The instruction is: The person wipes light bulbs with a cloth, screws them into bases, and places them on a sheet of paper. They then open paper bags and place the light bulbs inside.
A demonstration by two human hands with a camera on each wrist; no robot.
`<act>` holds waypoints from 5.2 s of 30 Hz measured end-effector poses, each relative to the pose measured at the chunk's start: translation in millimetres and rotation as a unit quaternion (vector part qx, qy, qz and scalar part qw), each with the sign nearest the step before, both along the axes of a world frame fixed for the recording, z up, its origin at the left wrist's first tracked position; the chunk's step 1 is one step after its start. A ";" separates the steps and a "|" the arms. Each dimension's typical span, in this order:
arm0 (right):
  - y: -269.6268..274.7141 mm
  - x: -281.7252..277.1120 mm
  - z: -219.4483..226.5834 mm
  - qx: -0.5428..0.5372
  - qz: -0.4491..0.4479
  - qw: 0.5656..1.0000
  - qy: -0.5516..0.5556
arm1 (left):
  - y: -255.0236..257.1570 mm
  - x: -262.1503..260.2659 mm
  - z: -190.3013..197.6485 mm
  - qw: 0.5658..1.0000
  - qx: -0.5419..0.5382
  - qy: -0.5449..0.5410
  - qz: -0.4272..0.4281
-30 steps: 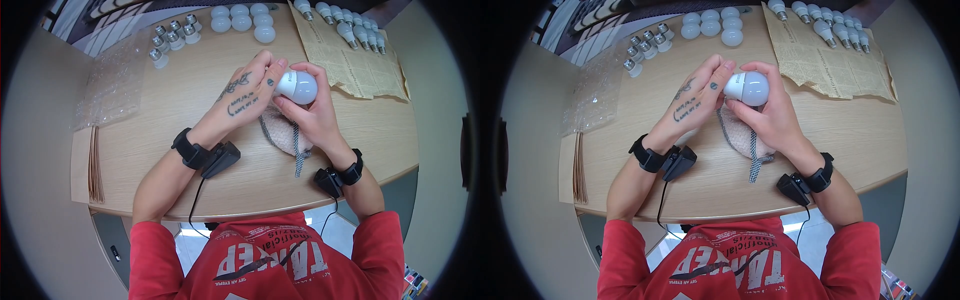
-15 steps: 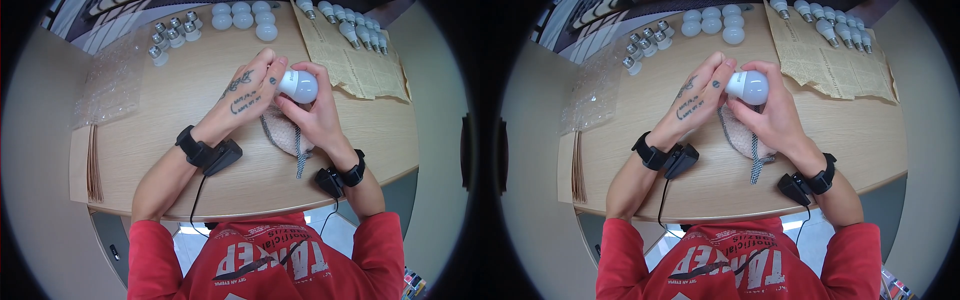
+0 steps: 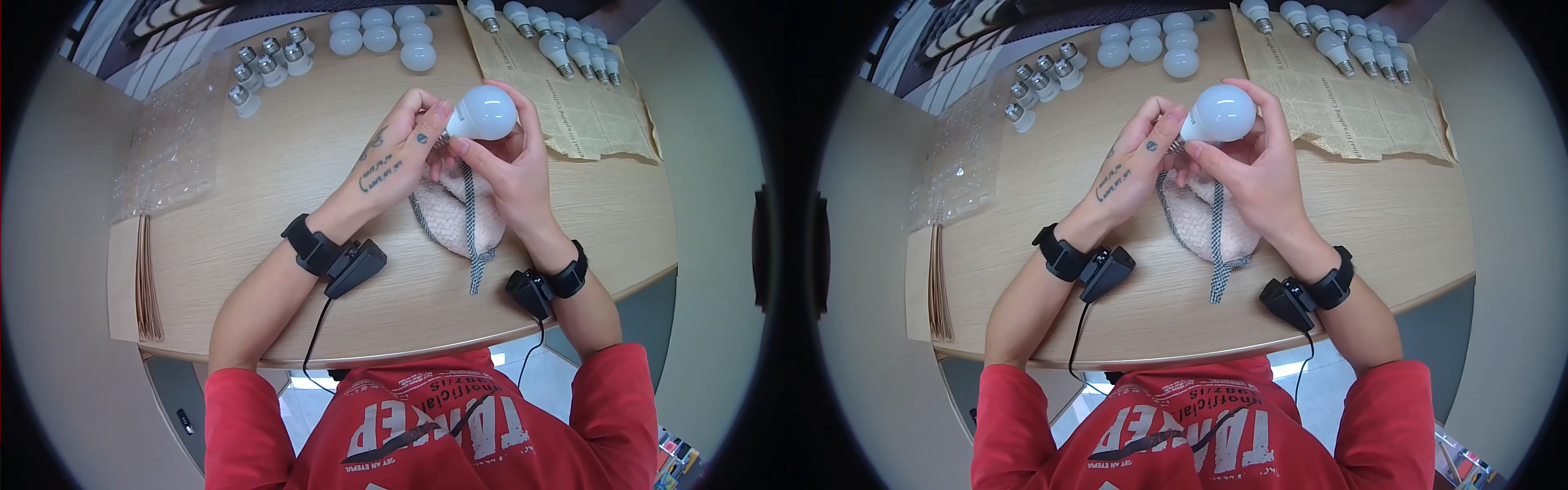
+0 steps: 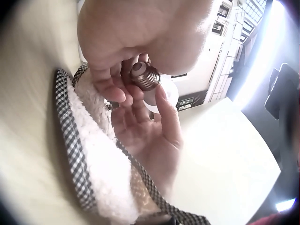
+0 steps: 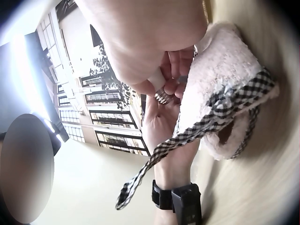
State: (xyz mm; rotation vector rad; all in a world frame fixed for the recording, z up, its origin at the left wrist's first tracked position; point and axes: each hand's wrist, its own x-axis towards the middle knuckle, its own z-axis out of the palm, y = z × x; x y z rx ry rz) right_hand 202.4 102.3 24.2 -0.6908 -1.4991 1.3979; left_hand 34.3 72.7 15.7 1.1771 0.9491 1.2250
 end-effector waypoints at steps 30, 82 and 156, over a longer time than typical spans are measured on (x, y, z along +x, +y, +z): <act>185.3 78.7 16.1 0.148 -0.165 0.748 -0.625 | 8.1 -17.3 -10.6 0.994 -0.048 0.098 0.009; 21.7 -5.1 49.7 0.143 -0.028 0.712 -0.687 | 10.9 -17.6 -21.7 0.996 -0.014 0.087 0.017; 14.9 18.8 -5.2 -0.337 0.006 0.938 0.083 | 49.7 -103.5 -9.6 0.773 0.197 0.540 0.269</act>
